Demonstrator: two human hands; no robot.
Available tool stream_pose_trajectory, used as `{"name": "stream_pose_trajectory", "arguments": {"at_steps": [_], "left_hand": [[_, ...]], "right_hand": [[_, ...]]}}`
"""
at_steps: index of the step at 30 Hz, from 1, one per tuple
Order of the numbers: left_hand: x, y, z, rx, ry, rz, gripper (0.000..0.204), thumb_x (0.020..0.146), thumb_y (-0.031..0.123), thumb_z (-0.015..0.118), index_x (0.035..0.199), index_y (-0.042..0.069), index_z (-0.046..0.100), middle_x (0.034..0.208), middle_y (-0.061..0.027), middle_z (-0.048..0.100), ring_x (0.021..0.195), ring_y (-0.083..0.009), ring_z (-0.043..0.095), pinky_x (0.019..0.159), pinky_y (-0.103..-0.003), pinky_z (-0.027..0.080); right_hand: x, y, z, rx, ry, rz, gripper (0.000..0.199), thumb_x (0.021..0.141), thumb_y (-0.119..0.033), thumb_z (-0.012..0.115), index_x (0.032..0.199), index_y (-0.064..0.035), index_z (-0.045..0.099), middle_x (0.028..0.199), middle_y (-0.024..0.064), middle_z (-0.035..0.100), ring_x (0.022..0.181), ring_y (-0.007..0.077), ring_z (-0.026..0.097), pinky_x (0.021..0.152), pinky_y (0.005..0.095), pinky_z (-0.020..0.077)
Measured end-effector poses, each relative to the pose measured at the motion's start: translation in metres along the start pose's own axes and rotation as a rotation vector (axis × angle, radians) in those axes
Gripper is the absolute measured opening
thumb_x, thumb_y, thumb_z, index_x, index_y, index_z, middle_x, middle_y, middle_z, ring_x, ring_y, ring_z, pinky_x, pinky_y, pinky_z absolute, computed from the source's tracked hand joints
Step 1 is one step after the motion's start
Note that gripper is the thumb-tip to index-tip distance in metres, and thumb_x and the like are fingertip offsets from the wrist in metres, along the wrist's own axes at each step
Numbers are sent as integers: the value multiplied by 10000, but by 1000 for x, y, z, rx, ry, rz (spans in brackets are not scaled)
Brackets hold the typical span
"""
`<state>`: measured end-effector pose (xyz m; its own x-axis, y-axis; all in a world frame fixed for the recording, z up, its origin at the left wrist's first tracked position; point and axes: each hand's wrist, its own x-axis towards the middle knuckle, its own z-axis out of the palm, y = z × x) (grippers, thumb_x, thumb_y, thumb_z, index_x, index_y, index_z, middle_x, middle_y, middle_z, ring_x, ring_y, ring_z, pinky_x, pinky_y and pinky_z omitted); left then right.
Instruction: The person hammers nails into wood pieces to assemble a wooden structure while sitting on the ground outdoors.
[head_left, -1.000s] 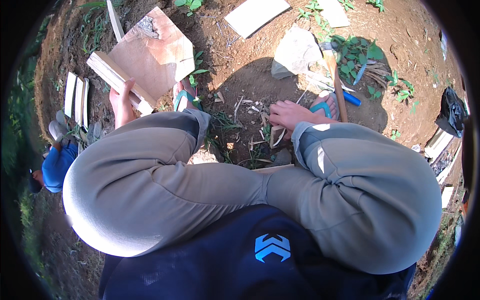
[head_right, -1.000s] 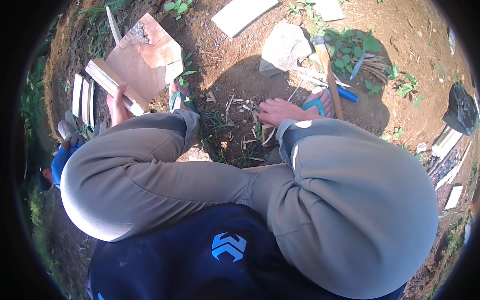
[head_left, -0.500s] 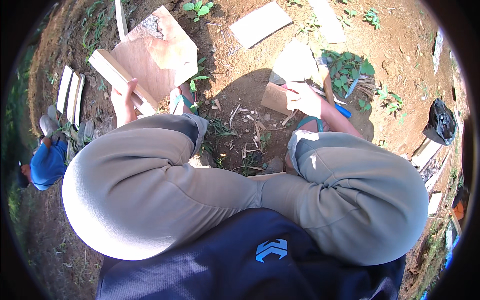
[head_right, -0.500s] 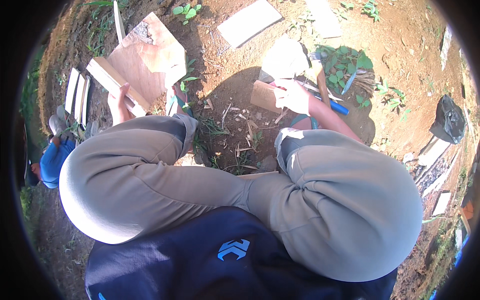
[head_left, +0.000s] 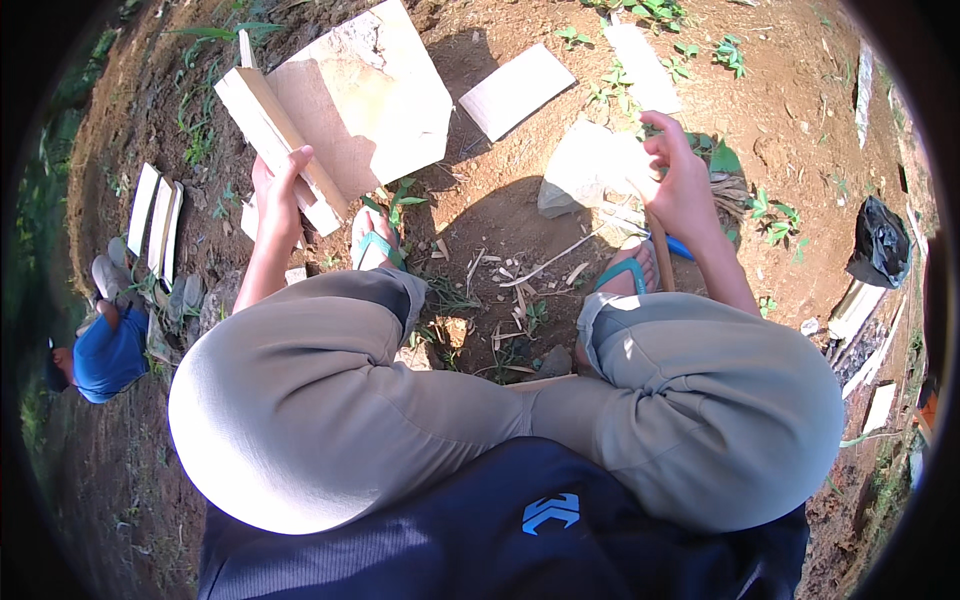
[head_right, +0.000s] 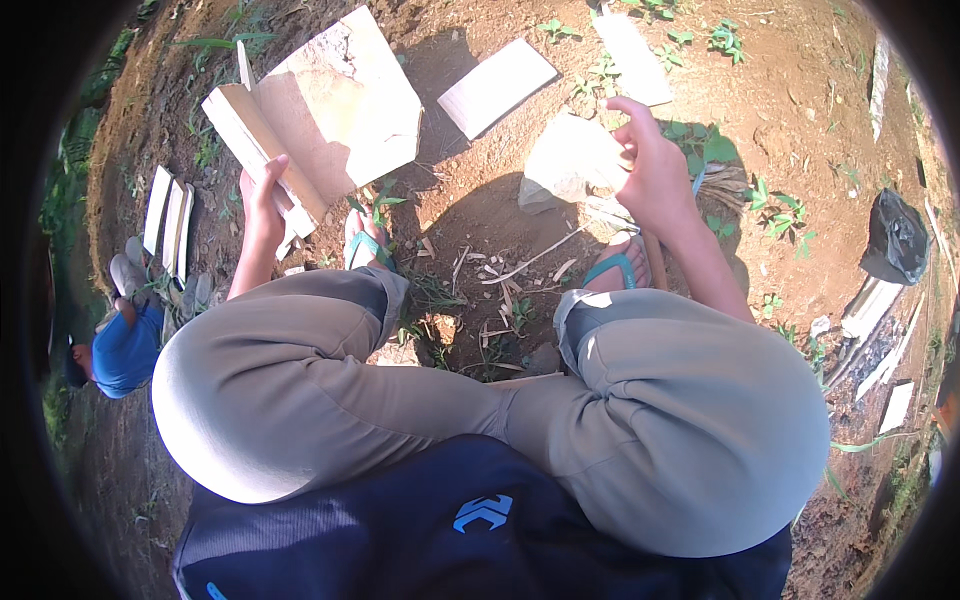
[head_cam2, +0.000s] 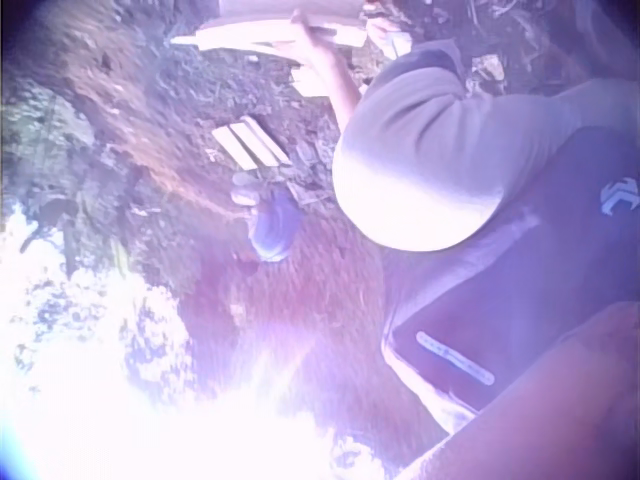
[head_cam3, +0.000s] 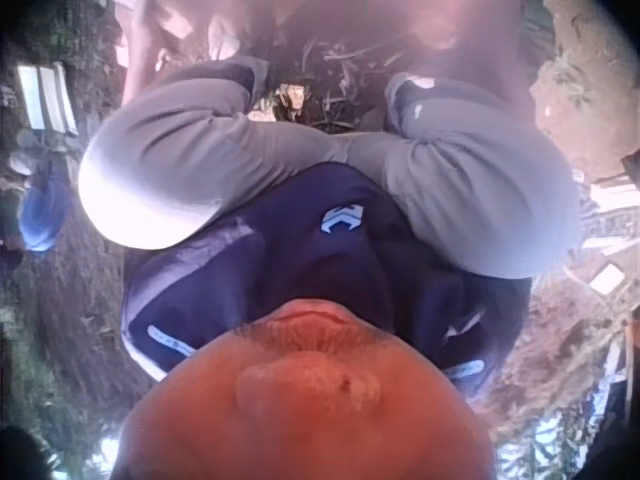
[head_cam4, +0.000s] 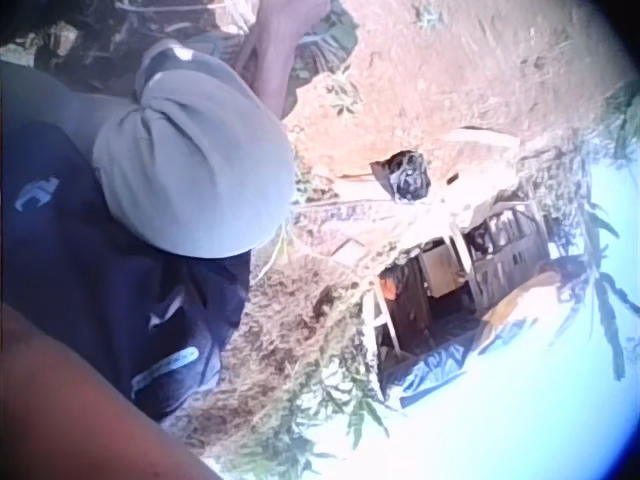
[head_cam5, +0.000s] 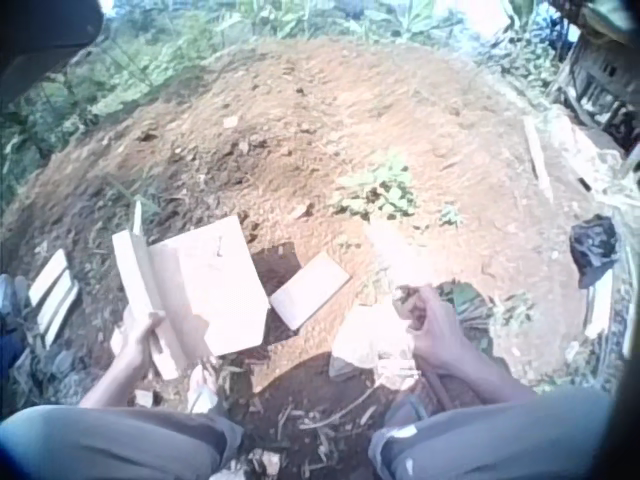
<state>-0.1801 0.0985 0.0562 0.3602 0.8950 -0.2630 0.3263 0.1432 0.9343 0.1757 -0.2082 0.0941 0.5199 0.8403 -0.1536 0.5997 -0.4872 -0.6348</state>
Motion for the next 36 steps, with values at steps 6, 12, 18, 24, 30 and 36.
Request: {"name": "stream_pose_trajectory", "arguments": {"at_steps": [6,12,18,24,30,36], "left_hand": [[13,12,72,95,-204,39,537,810,356,737,1146,-20,553,947,-73,591,893,-168,578,851,-329,471],[10,3,142,66,-404,-34,494,869,178,649,1283,-60,523,1123,-153,705,1049,-195,662,970,-366,508],[5,-7,159,131,-405,-211,564,890,423,715,1192,-35,585,922,-84,669,830,-161,654,772,-332,539],[6,-13,162,73,-376,-188,451,917,433,677,1067,8,646,766,-40,636,716,-126,625,698,-305,522],[4,-7,162,102,-353,-215,494,944,509,608,964,22,687,656,-61,638,638,-142,627,682,-320,516],[14,15,151,182,-616,-262,739,939,634,558,1230,-45,575,889,-110,667,934,-192,652,870,-363,506]], "right_hand": [[26,3,-13,559,15,120,621,807,72,667,1390,16,461,1222,117,631,1116,164,638,936,287,542],[23,-46,-12,549,-164,169,514,803,-22,765,1283,-12,578,1132,95,661,1041,123,648,778,255,568],[28,-36,13,205,-92,53,442,827,-22,748,1253,-19,630,1100,71,689,971,96,630,771,260,564],[36,-41,21,134,57,-120,490,818,9,728,1297,-45,637,1144,102,718,997,158,686,851,298,558],[37,-38,29,-83,55,-304,498,798,52,729,1278,-58,662,1090,119,736,990,219,720,825,316,562],[36,-55,24,-95,91,-507,426,805,30,759,1222,-42,705,1059,118,737,861,208,701,732,322,552]]}}
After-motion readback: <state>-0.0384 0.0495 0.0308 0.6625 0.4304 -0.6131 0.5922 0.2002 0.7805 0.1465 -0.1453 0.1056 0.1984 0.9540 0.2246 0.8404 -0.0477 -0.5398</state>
